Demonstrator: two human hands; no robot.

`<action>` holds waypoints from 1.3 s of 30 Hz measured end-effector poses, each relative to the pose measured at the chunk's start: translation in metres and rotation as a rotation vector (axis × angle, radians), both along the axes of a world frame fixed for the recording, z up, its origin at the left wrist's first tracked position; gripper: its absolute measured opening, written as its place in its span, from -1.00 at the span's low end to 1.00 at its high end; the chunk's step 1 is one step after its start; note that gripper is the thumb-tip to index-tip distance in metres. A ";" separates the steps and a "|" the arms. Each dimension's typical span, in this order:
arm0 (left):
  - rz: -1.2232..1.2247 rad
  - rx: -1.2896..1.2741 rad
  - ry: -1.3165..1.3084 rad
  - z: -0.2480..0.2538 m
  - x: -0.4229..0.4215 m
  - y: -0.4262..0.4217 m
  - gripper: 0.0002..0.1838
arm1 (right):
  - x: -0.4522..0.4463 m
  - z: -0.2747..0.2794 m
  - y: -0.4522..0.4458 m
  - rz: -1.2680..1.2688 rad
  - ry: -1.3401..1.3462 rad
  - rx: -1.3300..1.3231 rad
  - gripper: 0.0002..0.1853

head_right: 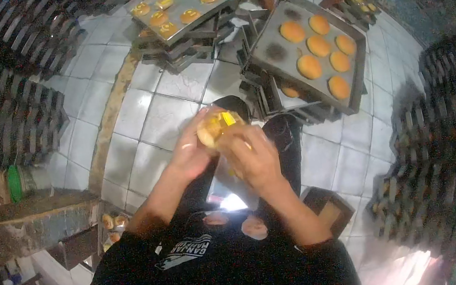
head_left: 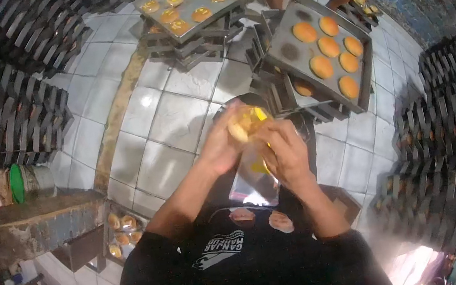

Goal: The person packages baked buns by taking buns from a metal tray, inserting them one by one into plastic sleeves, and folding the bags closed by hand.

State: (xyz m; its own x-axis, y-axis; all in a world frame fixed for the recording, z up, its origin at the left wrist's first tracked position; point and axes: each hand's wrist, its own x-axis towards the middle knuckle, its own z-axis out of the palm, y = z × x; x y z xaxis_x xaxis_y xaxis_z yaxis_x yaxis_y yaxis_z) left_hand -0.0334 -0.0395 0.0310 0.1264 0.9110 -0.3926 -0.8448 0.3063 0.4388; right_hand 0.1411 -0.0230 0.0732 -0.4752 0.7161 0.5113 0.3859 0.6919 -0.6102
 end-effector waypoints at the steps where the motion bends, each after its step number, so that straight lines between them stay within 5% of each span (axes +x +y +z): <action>1: -0.010 0.010 0.000 -0.008 -0.006 0.008 -0.52 | 0.001 0.000 0.009 0.052 -0.011 0.069 -0.73; 2: -0.020 0.110 0.203 -0.018 -0.012 0.017 -0.53 | 0.004 -0.007 0.017 0.053 -0.016 0.084 -0.73; 4: 0.003 0.223 0.406 -0.017 -0.014 0.023 -0.54 | 0.005 -0.026 0.037 -0.228 0.120 -0.585 -0.75; 7: 0.219 0.335 0.766 -0.032 0.002 0.027 -0.63 | 0.002 -0.009 0.045 -0.194 0.059 -0.477 -0.73; 10: 0.169 0.310 0.966 -0.024 -0.003 0.029 -0.64 | -0.007 0.004 0.041 -0.050 0.108 -0.196 -0.70; 11: 0.171 0.252 1.019 -0.017 -0.002 0.033 -0.66 | -0.006 0.004 0.047 -0.100 0.097 -0.331 -0.67; 14: 0.240 0.210 0.625 -0.018 -0.006 0.047 -0.68 | -0.003 -0.012 0.078 -0.149 0.399 -0.907 -0.59; 19: 0.275 0.056 0.344 -0.026 0.015 0.043 -0.81 | -0.004 -0.024 0.068 -0.107 0.457 -0.832 -0.61; 23: 0.189 0.088 0.233 -0.002 0.016 0.030 -0.81 | -0.005 0.019 0.050 -0.175 0.405 -0.838 -0.60; 25: 0.271 0.201 0.598 0.006 0.018 0.029 -0.78 | -0.002 0.018 0.061 -0.218 0.160 -0.306 -0.56; 26: 0.257 0.210 0.600 0.000 0.015 0.032 -0.78 | 0.007 0.014 0.065 -0.232 0.168 -0.302 -0.56; 28: 0.522 0.290 1.308 -0.017 -0.007 0.045 -0.71 | 0.022 -0.003 0.087 -0.227 0.276 -0.689 -0.53; 29: 0.486 0.359 1.426 -0.010 -0.013 0.033 -0.69 | 0.026 -0.016 0.082 -0.231 0.186 -0.634 -0.50; 32: 0.314 0.343 1.342 -0.044 -0.020 -0.001 -0.74 | 0.036 -0.053 0.035 -0.219 0.254 -1.004 -0.65; 34: 0.252 0.327 1.248 -0.074 -0.017 -0.008 -0.75 | 0.038 -0.091 0.010 -0.184 0.539 -1.423 -0.68; 36: 0.034 -0.002 0.788 -0.076 -0.020 -0.006 -0.77 | 0.040 -0.104 0.005 -0.139 0.448 -1.395 -0.68; 38: 0.018 0.045 0.736 -0.076 -0.021 0.012 -0.81 | 0.045 -0.109 0.009 -0.182 0.462 -1.165 -0.67; 39: 0.107 0.161 0.530 -0.072 -0.015 0.029 -0.79 | 0.039 -0.066 0.017 -0.252 0.518 -1.121 -0.68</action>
State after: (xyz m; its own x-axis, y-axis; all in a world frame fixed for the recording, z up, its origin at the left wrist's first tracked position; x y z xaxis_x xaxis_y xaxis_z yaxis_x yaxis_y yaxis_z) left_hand -0.0481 -0.0102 -0.0410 -0.1471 0.9614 -0.2324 -0.5184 0.1251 0.8459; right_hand 0.1803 -0.0057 0.0076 -0.1886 0.9177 -0.3497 -0.0279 -0.3610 -0.9322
